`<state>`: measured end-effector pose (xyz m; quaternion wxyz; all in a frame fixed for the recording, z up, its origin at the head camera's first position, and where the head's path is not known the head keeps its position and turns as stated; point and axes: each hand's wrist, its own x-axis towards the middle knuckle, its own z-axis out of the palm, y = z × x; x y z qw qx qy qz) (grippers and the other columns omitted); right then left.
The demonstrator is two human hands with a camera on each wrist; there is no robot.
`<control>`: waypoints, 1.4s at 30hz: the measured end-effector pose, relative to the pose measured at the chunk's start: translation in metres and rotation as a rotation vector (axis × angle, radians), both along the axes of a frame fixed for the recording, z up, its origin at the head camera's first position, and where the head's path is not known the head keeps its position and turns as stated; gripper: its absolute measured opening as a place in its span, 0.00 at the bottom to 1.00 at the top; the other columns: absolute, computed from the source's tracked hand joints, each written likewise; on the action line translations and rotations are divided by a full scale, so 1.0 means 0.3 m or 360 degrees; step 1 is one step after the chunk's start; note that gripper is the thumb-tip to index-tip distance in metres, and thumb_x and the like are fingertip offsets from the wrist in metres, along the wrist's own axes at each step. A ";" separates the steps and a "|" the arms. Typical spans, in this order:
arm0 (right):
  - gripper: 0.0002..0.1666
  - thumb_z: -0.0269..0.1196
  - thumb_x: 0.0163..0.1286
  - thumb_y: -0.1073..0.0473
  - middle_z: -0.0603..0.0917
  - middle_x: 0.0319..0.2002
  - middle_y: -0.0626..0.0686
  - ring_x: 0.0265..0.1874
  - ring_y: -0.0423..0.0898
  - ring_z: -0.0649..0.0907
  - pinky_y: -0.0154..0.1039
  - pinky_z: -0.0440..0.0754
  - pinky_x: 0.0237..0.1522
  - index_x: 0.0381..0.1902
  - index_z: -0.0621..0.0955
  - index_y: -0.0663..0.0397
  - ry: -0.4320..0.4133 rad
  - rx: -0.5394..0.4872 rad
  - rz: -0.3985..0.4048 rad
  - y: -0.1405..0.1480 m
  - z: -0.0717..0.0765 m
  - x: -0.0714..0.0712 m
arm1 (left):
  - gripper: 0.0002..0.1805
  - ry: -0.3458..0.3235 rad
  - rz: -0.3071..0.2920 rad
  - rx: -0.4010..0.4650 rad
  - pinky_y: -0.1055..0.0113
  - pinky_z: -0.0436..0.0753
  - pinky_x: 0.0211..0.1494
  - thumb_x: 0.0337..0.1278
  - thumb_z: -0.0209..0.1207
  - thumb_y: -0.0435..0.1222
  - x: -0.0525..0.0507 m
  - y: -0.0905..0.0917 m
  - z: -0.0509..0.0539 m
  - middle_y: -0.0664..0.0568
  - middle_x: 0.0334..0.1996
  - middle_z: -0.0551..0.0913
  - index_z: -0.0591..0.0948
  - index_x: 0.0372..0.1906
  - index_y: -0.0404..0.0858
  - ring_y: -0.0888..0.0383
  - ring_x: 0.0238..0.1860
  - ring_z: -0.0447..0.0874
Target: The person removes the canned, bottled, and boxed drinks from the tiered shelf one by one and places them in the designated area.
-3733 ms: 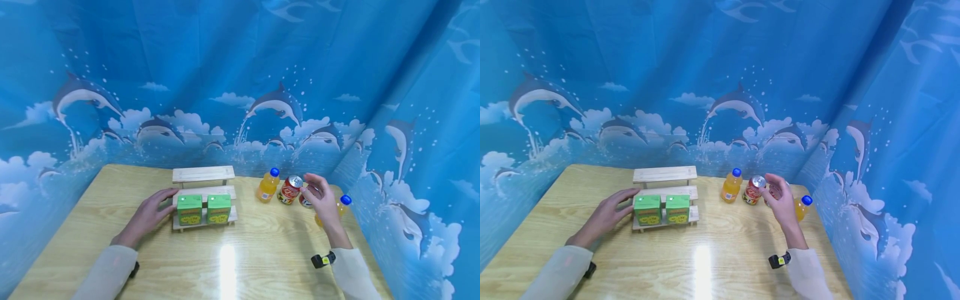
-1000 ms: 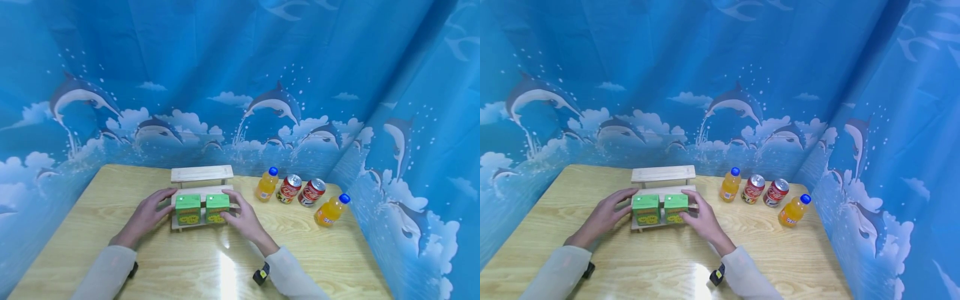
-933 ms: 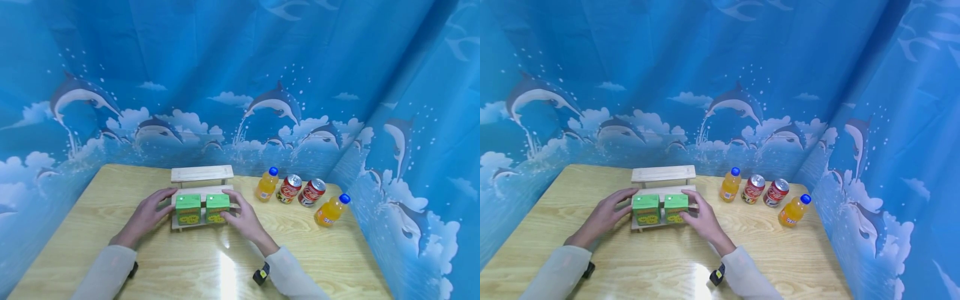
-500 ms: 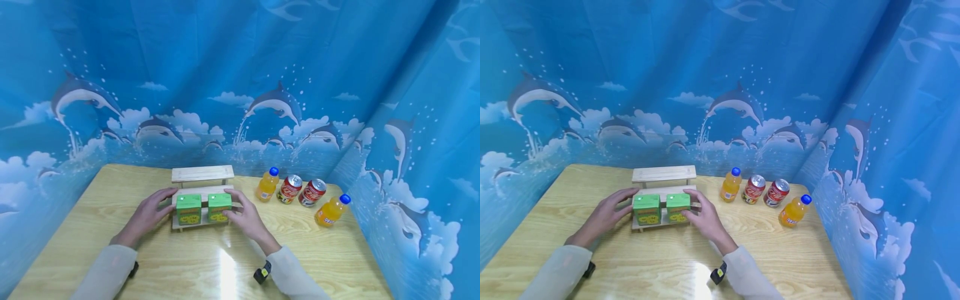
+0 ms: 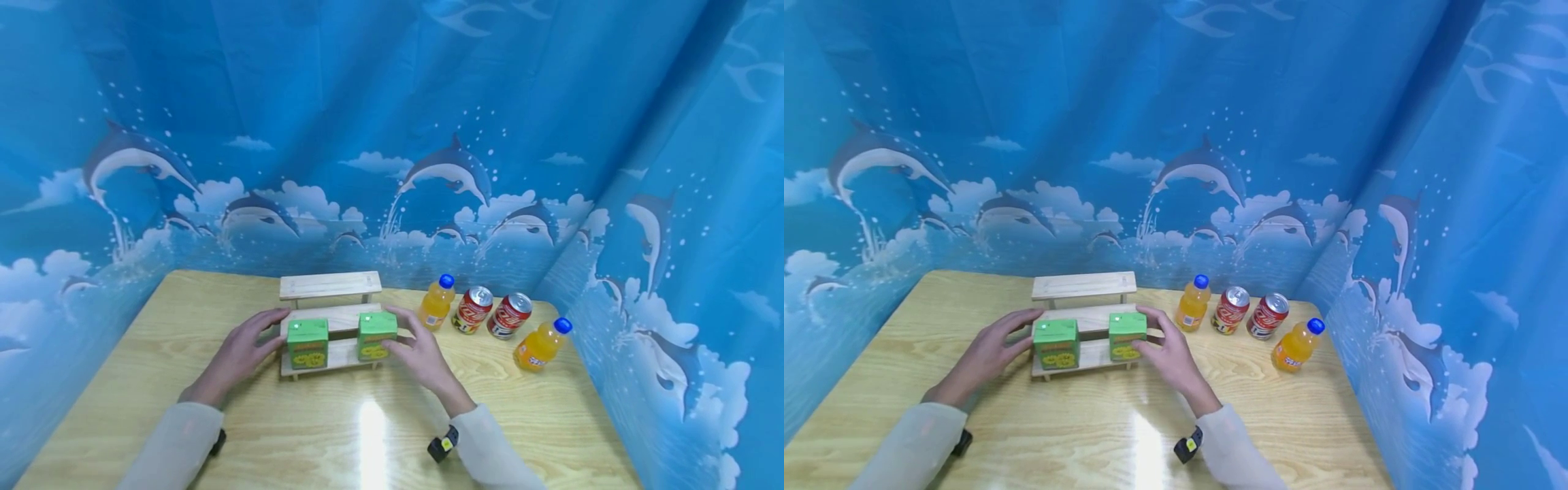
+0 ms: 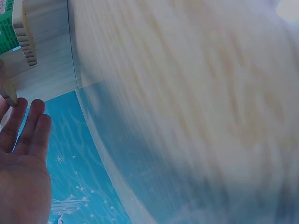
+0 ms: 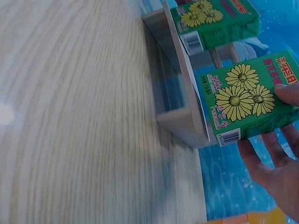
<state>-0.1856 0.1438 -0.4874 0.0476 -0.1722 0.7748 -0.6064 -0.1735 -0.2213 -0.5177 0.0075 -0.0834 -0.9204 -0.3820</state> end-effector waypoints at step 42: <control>0.40 0.69 0.77 0.68 0.71 0.80 0.59 0.68 0.40 0.77 0.27 0.84 0.61 0.82 0.69 0.50 0.0031 0.0060 -0.0369 0.375 -0.027 -0.013 | 0.33 0.0024 -0.0009 0.0000 0.32 0.74 0.79 0.78 0.65 0.37 -0.001 0.000 -0.007 0.38 0.80 0.72 0.71 0.82 0.42 0.33 0.79 0.70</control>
